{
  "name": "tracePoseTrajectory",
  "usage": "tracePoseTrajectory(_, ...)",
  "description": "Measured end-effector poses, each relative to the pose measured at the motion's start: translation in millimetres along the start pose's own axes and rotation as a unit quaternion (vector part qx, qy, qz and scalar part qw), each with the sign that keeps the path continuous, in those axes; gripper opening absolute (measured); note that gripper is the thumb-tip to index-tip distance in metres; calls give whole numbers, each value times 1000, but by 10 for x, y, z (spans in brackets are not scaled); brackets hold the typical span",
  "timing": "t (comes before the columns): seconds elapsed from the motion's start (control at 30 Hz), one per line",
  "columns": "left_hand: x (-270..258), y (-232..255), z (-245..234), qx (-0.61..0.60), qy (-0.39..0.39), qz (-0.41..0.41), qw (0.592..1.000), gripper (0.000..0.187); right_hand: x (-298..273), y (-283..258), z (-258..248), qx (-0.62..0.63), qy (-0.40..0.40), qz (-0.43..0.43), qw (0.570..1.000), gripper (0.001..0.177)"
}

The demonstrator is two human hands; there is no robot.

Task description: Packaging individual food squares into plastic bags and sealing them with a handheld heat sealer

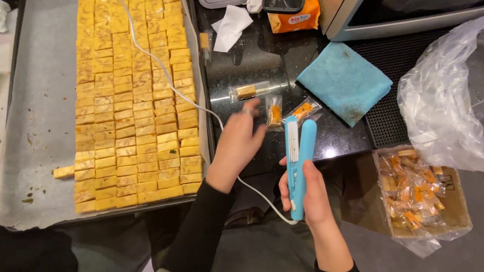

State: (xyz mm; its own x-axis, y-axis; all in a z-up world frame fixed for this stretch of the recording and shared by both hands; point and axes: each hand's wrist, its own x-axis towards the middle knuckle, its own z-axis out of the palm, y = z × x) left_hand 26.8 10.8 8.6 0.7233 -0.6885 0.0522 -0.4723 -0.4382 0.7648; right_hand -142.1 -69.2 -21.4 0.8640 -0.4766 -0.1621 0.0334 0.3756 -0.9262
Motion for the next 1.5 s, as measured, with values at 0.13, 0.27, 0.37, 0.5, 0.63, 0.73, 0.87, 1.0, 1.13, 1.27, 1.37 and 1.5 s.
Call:
tracePoseTrajectory(0.13,355,-357,271,196,133,30,971,57,16,-85,-25,-32,3,-20,999,60)
tracePoseTrajectory(0.27,644,-723,501,314,204,68,925,35,-4,-33,-43,-16,4,-11,1000,61)
tracePoseTrajectory(0.37,686,-716,442,281,198,58,937,21,-29,-49,-45,-12,1,-6,1000,62)
tracePoseTrajectory(0.5,578,-307,40,-77,59,-112,989,23,-46,-236,-44,-7,20,70,997,62)
tracePoseTrajectory(0.63,236,-8,-168,-408,54,-129,902,24,-4,-238,-60,4,17,65,998,60)
tracePoseTrajectory(0.73,-26,130,-328,-513,27,-123,849,23,-21,-199,-51,1,21,65,998,60)
tracePoseTrajectory(0.87,-324,203,-510,-526,16,-93,845,26,-42,-124,-60,5,20,70,997,61)
tracePoseTrajectory(1.0,-531,284,-708,-536,29,-117,835,38,-46,-78,-44,-1,11,68,998,63)
tracePoseTrajectory(1.13,-579,223,-714,-555,57,-112,823,35,-58,-26,-36,12,10,67,998,63)
tracePoseTrajectory(1.27,-574,157,-592,-536,104,-70,835,22,-63,-69,-12,-2,4,75,997,63)
tracePoseTrajectory(1.37,-579,158,-530,-519,91,-63,848,23,-23,-113,-33,16,-35,56,998,62)
tracePoseTrajectory(1.5,-628,146,-332,-425,66,-70,900,20,39,-419,94,159,-136,12,978,65)
